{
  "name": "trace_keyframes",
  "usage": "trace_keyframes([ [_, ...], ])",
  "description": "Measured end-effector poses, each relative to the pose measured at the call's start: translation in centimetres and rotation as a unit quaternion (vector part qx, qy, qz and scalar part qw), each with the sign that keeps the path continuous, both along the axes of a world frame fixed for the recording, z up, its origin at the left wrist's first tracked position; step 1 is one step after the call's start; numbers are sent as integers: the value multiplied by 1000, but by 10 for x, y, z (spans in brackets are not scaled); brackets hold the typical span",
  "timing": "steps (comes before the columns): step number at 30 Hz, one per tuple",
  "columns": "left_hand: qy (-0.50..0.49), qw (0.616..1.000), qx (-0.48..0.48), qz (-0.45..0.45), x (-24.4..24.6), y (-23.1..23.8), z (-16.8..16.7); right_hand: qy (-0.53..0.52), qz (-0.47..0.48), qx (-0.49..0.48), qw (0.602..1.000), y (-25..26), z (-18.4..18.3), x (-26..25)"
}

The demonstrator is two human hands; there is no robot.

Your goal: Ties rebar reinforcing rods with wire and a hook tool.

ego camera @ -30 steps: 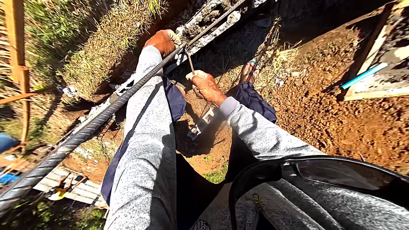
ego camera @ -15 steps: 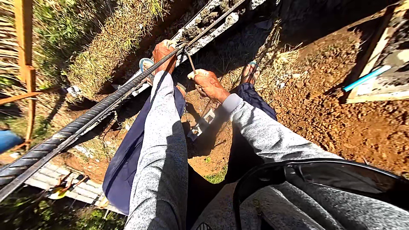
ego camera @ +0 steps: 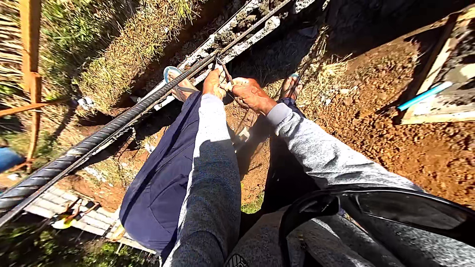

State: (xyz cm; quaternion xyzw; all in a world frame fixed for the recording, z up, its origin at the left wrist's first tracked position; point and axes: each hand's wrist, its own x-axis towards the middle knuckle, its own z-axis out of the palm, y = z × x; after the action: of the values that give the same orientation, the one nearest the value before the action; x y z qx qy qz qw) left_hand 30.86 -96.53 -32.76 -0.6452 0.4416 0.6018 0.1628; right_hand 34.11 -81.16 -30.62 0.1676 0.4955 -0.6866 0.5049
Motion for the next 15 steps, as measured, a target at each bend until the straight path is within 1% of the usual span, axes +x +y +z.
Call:
trace_keyframes([
  [3, 14, 1000, 25, 13, 6, 3, -3, 24, 31, -4, 999, 11, -6, -5],
  [7, 34, 995, 71, 54, 5, 11, 0, 100, 105, 12, 989, 25, -18, -19],
  [11, 64, 991, 88, 82, 4, 18, -4, 149, 155, 25, 976, 30, -18, -33],
  [13, 80, 988, 104, 87, 7, 22, -6, 134, 156, 14, 978, 34, -18, -37],
  [15, 82, 985, 113, 97, 8, 22, -8, 90, 139, -12, 986, 38, -20, -39],
])
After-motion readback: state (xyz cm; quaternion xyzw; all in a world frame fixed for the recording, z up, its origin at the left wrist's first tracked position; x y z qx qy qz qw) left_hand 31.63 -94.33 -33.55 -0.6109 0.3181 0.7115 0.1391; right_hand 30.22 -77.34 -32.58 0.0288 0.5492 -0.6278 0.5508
